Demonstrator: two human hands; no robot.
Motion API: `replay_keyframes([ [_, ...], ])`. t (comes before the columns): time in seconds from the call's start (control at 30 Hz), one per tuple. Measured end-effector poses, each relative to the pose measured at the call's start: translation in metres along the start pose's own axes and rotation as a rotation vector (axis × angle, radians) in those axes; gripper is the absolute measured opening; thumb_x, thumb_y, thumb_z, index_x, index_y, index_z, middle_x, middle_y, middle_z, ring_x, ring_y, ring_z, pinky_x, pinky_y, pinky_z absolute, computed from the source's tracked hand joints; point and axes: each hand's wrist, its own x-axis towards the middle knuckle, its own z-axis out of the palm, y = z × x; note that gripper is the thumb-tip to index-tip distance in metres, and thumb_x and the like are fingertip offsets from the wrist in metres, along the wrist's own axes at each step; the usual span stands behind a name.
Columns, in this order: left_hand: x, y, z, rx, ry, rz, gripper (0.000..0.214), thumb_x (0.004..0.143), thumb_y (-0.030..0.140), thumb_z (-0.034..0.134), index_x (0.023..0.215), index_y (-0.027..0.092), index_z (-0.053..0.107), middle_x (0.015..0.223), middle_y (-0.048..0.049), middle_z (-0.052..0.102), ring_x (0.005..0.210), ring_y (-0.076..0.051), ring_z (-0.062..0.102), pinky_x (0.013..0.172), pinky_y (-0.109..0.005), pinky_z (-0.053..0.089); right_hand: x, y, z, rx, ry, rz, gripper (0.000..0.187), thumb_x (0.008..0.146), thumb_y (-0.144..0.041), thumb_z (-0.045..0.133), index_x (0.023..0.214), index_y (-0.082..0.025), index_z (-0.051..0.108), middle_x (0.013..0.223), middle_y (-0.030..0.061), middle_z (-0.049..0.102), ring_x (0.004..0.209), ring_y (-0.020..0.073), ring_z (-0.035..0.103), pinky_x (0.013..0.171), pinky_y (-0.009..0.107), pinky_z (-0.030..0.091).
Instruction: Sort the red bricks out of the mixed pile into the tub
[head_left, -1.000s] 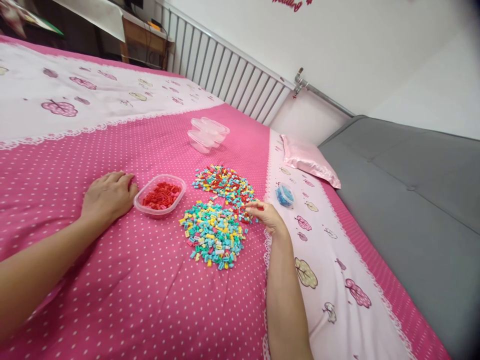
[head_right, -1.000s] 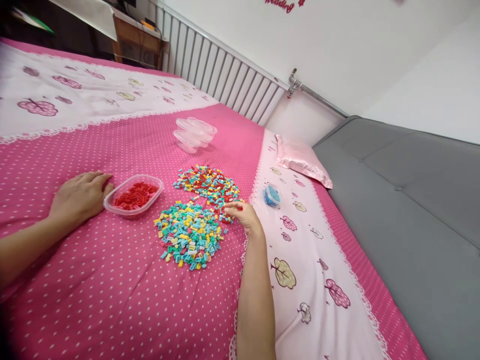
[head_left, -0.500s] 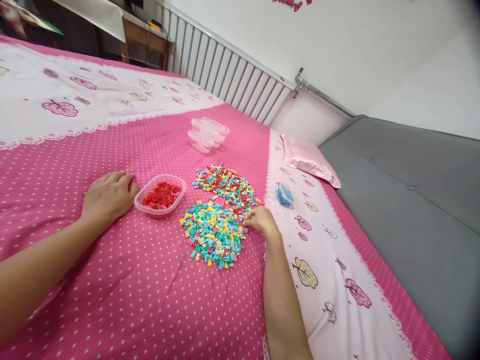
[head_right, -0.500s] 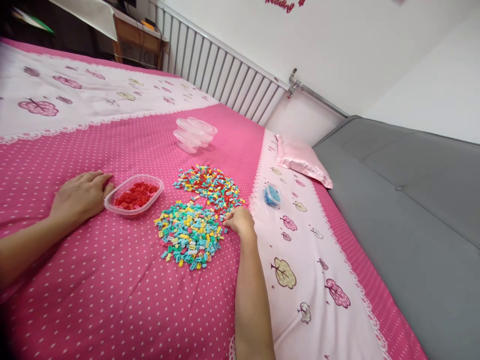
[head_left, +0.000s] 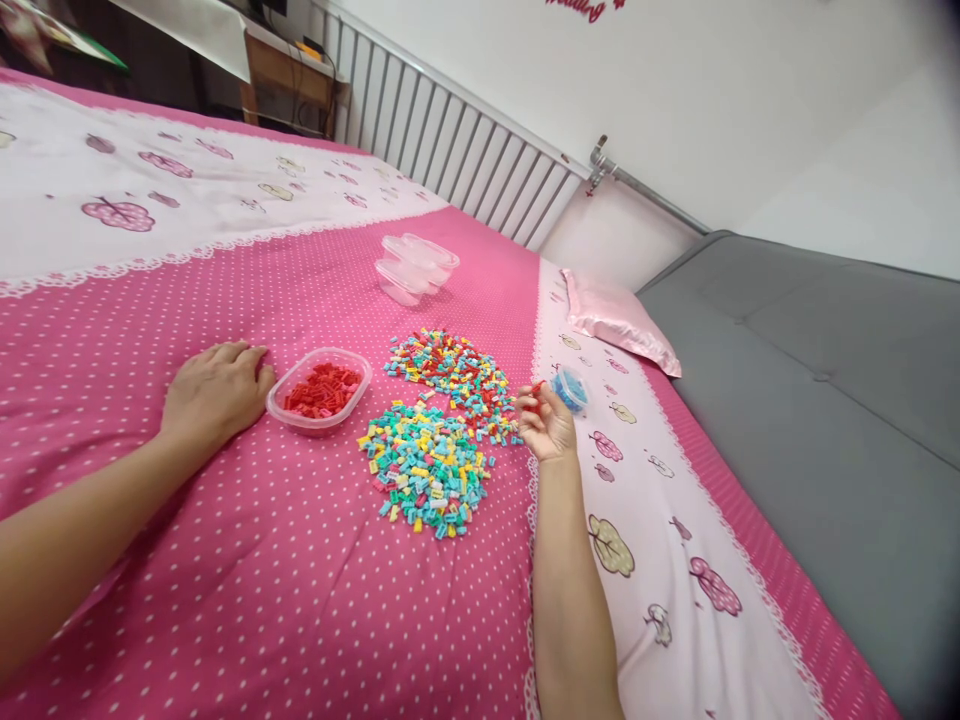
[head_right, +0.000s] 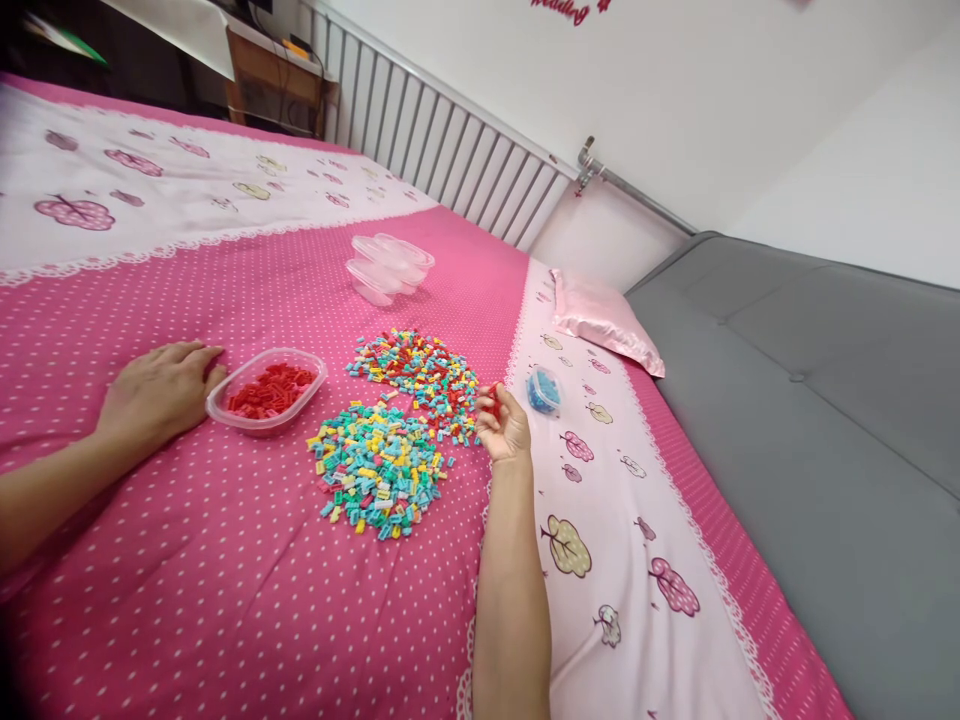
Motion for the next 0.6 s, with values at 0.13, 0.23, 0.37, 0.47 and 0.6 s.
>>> replay_keyframes([
  [0.13,-0.001,0.000,-0.001,-0.023,0.025,0.024,0.068,0.083,0.049,0.016,0.116,0.002,0.054,0.123,-0.0168,0.054,0.118,-0.031,0.043,0.092,-0.049,0.036,-0.001,-0.003,-0.002,0.040,0.035,-0.046,0.012,0.064,-0.023,0.059,0.074,-0.020,0.053,0.075,0.0010,0.056,0.062,0.0070,0.053,0.030,0.010,0.024],
  [0.23,-0.001,0.001,-0.002,0.001,0.012,0.023,0.066,0.084,0.047,0.016,0.117,0.003,0.052,0.124,-0.0165,0.052,0.119,-0.030,0.043,0.093,-0.049,0.036,0.000,-0.001,-0.003,-0.039,0.112,-0.036,0.016,0.062,-0.026,0.061,0.074,-0.019,0.053,0.069,-0.0004,0.055,0.056,0.0063,0.051,0.030,0.010,0.022],
  [0.37,0.001,0.000,0.000,0.036,-0.016,-0.003,0.064,0.084,0.044,0.017,0.118,0.004,0.053,0.123,-0.0176,0.053,0.118,-0.029,0.045,0.095,-0.047,0.037,0.004,0.008,-0.008,-0.389,0.206,-0.037,0.028,0.056,-0.034,0.073,0.071,-0.019,0.054,0.053,-0.0073,0.043,0.040,0.0024,0.033,0.030,0.012,0.014],
  [0.47,0.002,-0.001,0.002,0.087,-0.033,-0.024,0.058,0.085,0.040,0.022,0.118,0.004,0.054,0.121,-0.0184,0.053,0.114,-0.029,0.047,0.096,-0.044,0.037,0.004,0.014,-0.013,-0.792,0.216,-0.034,0.037,0.050,-0.038,0.076,0.076,-0.016,0.062,0.054,-0.0067,0.048,0.042,0.0029,0.033,0.035,0.015,0.020],
  [0.6,0.003,-0.002,0.004,0.141,-0.044,-0.012,0.054,0.087,0.039,0.023,0.119,0.006,0.053,0.123,-0.0161,0.053,0.113,-0.028,0.047,0.096,-0.041,0.036,0.004,0.019,-0.020,-1.259,0.208,-0.060,0.040,0.047,-0.034,0.076,0.081,-0.013,0.069,0.055,-0.0048,0.054,0.051,0.0076,0.045,0.051,0.021,0.034],
])
